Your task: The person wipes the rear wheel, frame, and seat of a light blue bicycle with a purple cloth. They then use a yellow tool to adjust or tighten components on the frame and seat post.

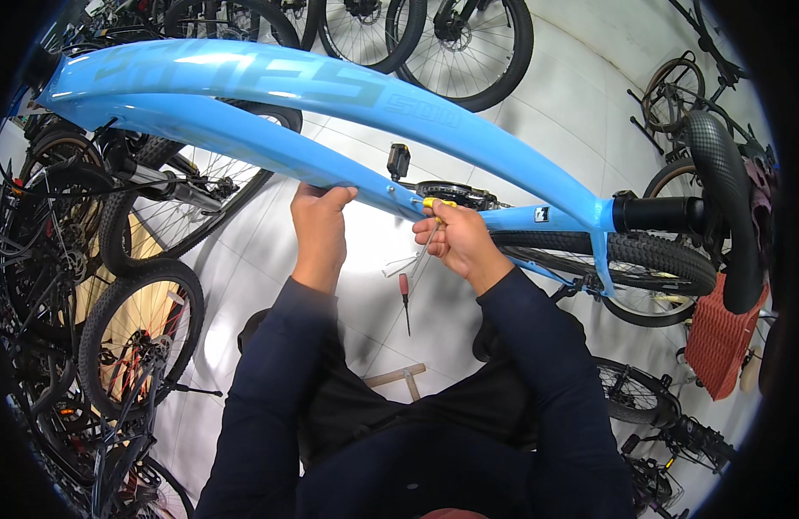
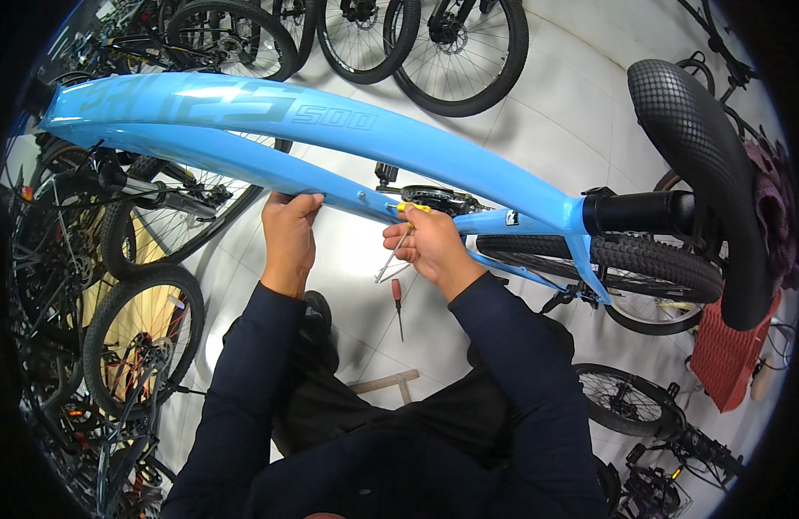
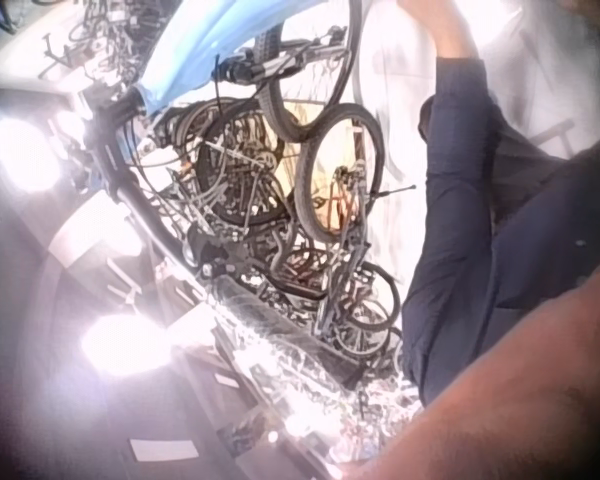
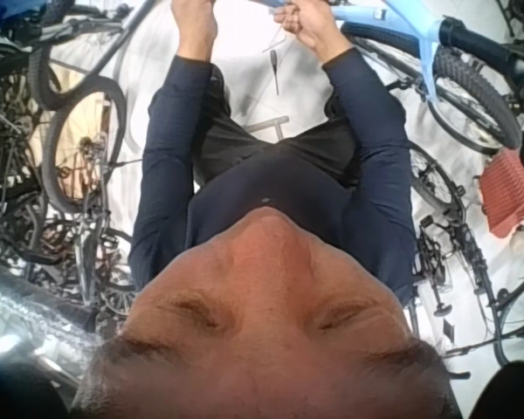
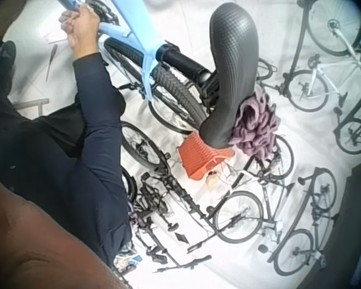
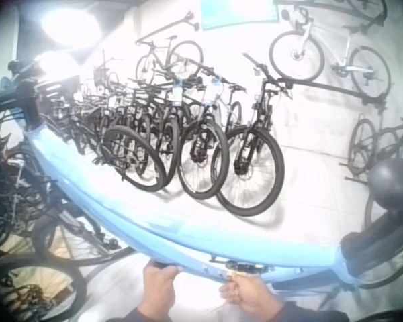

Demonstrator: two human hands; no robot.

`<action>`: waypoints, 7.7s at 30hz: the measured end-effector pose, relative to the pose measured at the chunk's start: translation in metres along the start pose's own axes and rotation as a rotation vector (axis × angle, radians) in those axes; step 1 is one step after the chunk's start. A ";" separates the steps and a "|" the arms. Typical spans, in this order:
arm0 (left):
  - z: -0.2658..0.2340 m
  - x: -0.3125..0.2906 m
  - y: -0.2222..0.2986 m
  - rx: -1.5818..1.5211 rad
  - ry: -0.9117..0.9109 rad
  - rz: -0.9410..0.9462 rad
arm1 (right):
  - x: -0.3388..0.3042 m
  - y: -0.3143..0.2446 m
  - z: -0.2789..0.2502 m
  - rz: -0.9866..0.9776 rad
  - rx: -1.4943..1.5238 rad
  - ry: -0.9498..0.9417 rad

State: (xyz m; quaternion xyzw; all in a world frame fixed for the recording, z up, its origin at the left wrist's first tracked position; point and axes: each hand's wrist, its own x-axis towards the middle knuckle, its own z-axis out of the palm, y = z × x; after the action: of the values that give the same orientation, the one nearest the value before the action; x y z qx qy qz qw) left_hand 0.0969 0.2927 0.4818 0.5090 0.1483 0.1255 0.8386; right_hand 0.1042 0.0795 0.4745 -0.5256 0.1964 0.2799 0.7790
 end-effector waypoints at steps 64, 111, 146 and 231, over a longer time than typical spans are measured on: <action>0.043 -0.027 -0.091 -0.292 -0.230 -0.706 | -0.033 0.005 -0.010 -0.592 0.057 0.031; 0.072 -0.030 -0.096 -0.463 -0.100 -0.709 | -0.072 -0.026 -0.012 -1.272 -1.255 0.405; 0.073 -0.029 -0.091 -0.468 -0.102 -0.760 | -0.061 -0.026 -0.016 -1.168 -1.285 0.397; 0.071 -0.028 -0.088 -0.478 -0.155 -0.723 | -0.067 -0.031 -0.019 -1.106 -1.405 0.241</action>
State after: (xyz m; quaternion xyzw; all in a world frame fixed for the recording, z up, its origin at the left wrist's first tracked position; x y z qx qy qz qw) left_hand 0.1034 0.1849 0.4383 0.2240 0.2206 -0.1839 0.9313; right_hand 0.0726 0.0372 0.5298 -0.9256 -0.2205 -0.1361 0.2759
